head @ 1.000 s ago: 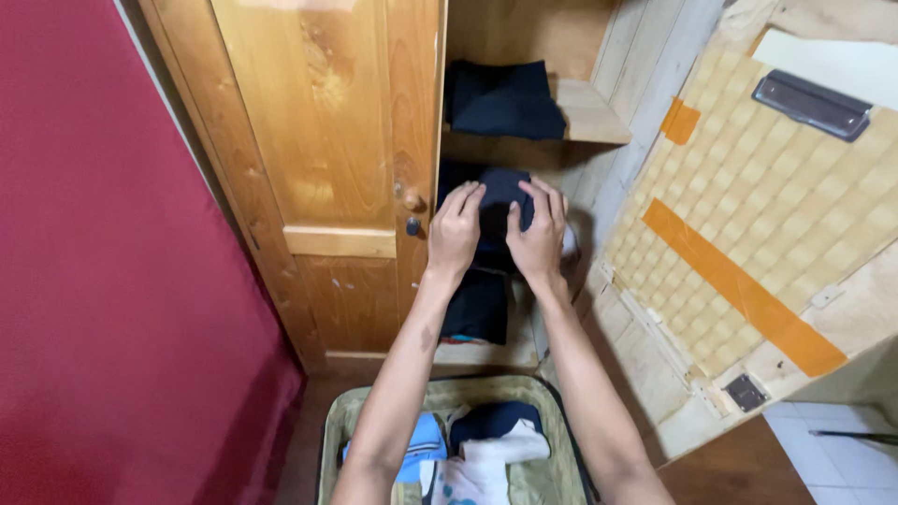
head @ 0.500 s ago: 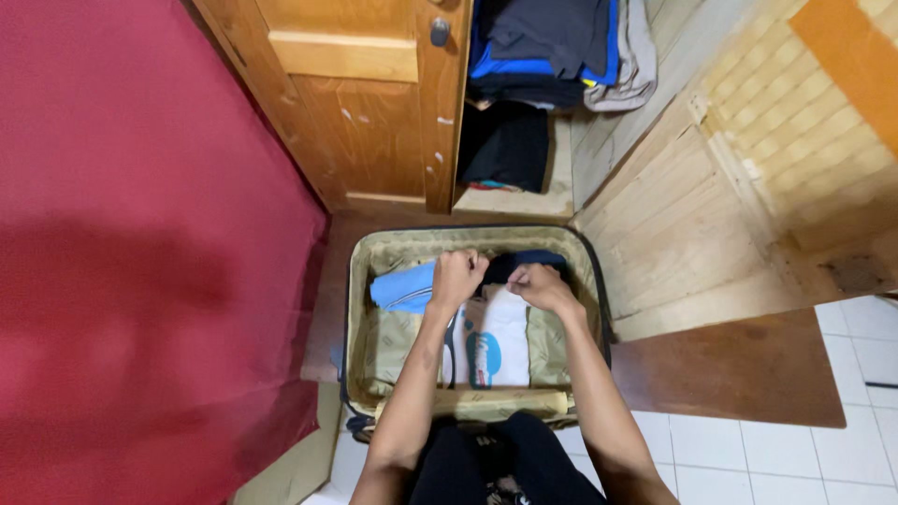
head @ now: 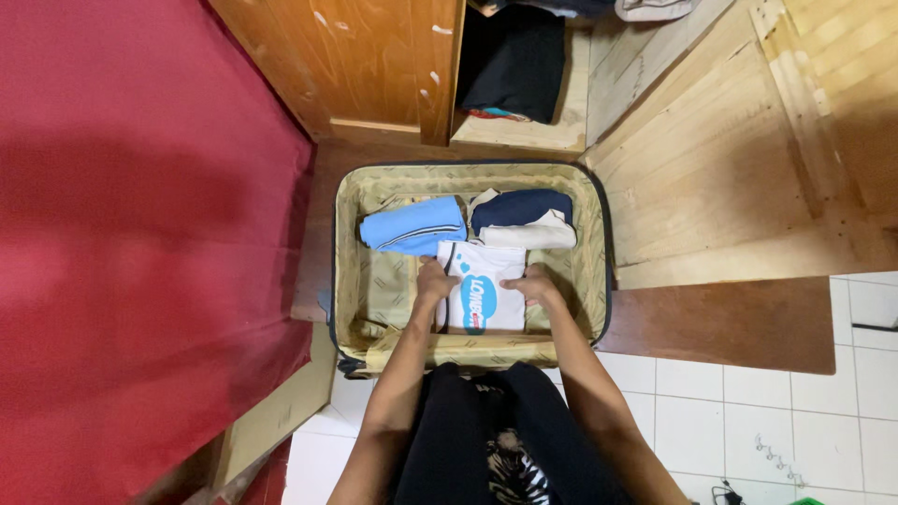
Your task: The person unpacks a suitcase by removing folded clothes one by one and placing them into an open wooden wardrobe. The person handles shirts, pants, and other garments, stacking them neatly on a shelf before closing the suitcase and the wardrobe.
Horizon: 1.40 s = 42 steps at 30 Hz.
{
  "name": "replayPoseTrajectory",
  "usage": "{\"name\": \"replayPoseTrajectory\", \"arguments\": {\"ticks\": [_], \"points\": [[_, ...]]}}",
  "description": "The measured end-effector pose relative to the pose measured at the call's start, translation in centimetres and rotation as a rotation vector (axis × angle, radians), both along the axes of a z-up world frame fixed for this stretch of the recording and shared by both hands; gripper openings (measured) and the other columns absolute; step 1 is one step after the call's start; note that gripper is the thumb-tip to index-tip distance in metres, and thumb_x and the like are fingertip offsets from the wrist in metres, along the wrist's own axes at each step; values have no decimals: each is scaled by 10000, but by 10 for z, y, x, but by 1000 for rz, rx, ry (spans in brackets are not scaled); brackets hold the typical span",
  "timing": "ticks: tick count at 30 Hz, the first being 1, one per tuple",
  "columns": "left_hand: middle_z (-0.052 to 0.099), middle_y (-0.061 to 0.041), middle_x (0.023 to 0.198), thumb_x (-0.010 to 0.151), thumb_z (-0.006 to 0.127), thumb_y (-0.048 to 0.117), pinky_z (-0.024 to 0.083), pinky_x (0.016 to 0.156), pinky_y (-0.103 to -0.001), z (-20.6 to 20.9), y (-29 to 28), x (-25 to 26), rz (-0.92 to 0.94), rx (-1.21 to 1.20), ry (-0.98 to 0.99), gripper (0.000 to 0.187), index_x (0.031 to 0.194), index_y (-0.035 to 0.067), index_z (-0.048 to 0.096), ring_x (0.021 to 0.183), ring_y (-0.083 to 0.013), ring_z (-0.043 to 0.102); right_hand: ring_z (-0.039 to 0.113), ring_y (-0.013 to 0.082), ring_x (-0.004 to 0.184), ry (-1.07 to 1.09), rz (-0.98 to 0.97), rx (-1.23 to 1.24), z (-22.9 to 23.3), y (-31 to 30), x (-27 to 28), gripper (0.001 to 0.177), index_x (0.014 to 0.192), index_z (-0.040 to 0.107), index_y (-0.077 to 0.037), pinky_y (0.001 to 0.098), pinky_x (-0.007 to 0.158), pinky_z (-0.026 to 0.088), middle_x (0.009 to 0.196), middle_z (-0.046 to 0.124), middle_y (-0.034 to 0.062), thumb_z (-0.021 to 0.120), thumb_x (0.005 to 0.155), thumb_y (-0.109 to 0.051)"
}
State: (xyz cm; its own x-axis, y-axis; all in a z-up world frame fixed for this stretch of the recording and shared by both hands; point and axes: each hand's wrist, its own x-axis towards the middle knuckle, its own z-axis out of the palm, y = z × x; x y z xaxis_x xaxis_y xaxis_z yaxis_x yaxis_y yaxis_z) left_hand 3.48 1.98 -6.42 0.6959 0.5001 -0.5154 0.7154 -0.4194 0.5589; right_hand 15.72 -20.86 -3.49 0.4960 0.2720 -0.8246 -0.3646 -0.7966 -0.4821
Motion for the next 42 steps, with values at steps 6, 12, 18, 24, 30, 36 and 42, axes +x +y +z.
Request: {"name": "replayPoseTrajectory", "arguments": {"ticks": [6,12,18,24,30,36,42], "points": [[792,-167,1063,618,899,435,581,903,-362,-4,11,-8,-42,-263,18,579,1040,57,783,985,-289,770,699,279,1140,113,-87,84,0,-1,-3,675,1313,666,-65,503,895,558,1238,743,125,859,733,-355],[797,-116,1054,594,839,287,565,874,-345,20,9,-12,7,-570,-72,502,1035,52,788,994,-237,743,679,262,1158,145,-163,214,12,-7,-7,709,1338,618,-6,395,976,508,1265,727,151,874,712,-219],[663,-110,1193,675,766,182,501,857,-433,69,14,-7,36,-840,-118,713,1353,68,581,1089,-224,621,682,274,1150,106,-385,484,62,-18,-12,677,1324,523,90,361,961,557,1236,698,186,830,744,-74],[674,-139,1225,809,727,63,574,931,-371,114,21,11,212,-1338,-468,612,1386,52,524,1080,-225,692,676,267,1116,220,-617,961,131,-16,-7,578,1384,516,49,403,910,573,1269,662,185,734,856,-35],[707,-156,1168,837,710,60,594,888,-392,151,18,21,191,-1402,-531,552,1362,-6,550,1021,-239,718,669,280,1145,117,-599,1038,167,-9,-10,577,1368,520,33,415,942,583,1271,662,181,698,820,62],[715,-221,1209,904,714,115,611,938,-407,171,7,23,205,-1596,-500,473,1310,-98,602,1075,-299,724,696,307,1093,178,-627,1182,189,-8,-6,458,1309,581,104,420,936,577,1228,689,227,690,868,43],[701,-234,1191,877,728,34,617,895,-428,220,-1,32,205,-1447,-628,480,1319,-89,590,1037,-319,717,705,272,1096,124,-505,1226,237,-9,-3,457,1312,580,83,394,939,579,1237,696,197,668,870,12]]}}
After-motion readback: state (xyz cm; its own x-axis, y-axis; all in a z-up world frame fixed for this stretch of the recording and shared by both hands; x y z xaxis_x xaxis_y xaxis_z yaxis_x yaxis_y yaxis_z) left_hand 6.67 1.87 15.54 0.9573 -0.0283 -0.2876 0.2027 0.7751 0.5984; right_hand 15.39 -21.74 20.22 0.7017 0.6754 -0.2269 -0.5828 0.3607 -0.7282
